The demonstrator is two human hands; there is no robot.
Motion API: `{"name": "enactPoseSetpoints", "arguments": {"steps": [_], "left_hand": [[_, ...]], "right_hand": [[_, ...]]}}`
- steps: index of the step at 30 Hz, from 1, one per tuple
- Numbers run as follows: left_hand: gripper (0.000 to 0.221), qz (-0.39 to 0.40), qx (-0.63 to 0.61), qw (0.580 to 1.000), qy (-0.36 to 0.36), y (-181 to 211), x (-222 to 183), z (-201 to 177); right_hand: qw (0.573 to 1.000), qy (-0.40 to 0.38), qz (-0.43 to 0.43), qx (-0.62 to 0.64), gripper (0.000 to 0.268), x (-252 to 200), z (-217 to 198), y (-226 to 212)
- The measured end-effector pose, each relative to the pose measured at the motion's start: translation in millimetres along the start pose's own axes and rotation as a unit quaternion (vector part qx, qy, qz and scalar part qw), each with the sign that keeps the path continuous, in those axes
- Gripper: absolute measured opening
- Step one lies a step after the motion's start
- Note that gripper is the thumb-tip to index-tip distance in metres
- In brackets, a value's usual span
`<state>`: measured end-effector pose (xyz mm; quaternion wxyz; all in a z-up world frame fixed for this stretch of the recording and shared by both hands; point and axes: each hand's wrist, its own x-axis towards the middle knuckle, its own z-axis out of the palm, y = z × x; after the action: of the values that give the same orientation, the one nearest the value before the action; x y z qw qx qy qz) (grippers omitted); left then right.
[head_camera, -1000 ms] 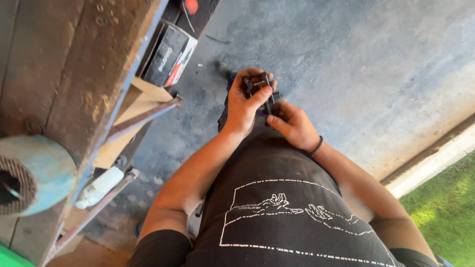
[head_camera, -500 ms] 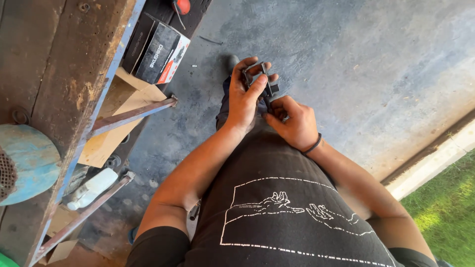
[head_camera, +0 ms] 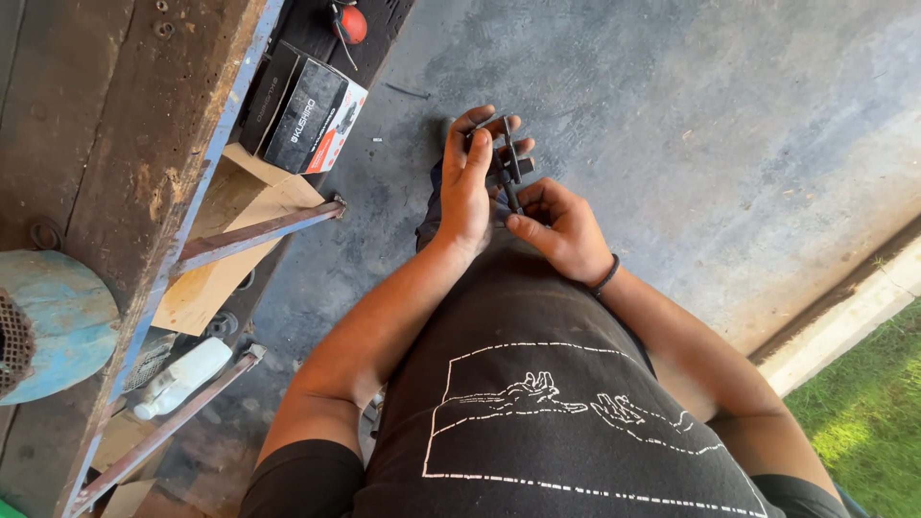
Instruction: Using a bearing puller and a wrench to disassemble a motor component on a workbench
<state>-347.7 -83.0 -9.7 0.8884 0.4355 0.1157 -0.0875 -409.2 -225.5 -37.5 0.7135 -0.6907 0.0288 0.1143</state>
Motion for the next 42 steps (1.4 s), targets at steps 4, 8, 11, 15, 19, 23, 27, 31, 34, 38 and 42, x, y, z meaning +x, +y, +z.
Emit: {"name": "enactPoseSetpoints", "arguments": {"steps": [4, 8, 11, 15, 19, 23, 27, 31, 34, 38, 42], "left_hand": [[0.031, 0.012, 0.015, 1.0, 0.004, -1.7, -2.8, -4.0], [0.03, 0.02, -0.001, 1.0, -0.011, -17.5, -1.9, -14.5], [0.03, 0.023, -0.004, 0.999, -0.026, -23.1, -5.3, -17.0], [0.031, 0.035, 0.024, 0.998, -0.036, -25.4, -8.0, -19.1], [0.031, 0.035, 0.023, 0.998, -0.055, -29.3, -9.2, -25.0], [0.03, 0.043, 0.026, 0.997, -0.061, -39.2, -5.8, -30.3], [0.03, 0.037, 0.038, 0.996, -0.077, -39.7, -3.1, -33.9], [0.038, 0.022, 0.056, 0.991, -0.116, -33.5, -5.0, -34.7], [0.041, 0.003, 0.099, 0.986, -0.134, -29.0, -6.2, -42.9], [0.034, -0.027, 0.232, 0.965, -0.122, -24.7, -3.8, -61.3], [0.034, -0.061, 0.226, 0.967, -0.098, -17.4, -1.1, -71.2]], "right_hand": [[1.0, -0.019, 0.017, -0.008, 0.023, 1.5, -0.5, -0.1], [0.999, -0.03, 0.046, -0.004, 0.029, 5.8, 1.2, -5.3], [0.999, -0.025, 0.028, -0.016, 0.034, 7.0, 2.7, -6.0], [1.0, -0.017, 0.012, 0.004, 0.028, 8.3, 6.9, -22.3], [1.0, -0.015, 0.007, 0.018, 0.025, 8.7, 6.9, -20.5], [0.999, -0.019, 0.002, 0.033, 0.026, 11.2, 1.5, -6.5], [0.999, -0.007, -0.021, 0.033, 0.025, 7.9, -1.3, 3.3], [0.999, -0.004, -0.029, 0.033, 0.026, 7.4, 1.5, -11.2], [0.999, -0.005, -0.023, 0.042, 0.026, 7.2, 0.6, -6.0], [0.999, -0.003, -0.02, 0.05, 0.027, 9.1, -0.9, -4.1], [0.999, -0.001, -0.012, 0.032, 0.026, 9.3, 1.0, -6.9]]}}
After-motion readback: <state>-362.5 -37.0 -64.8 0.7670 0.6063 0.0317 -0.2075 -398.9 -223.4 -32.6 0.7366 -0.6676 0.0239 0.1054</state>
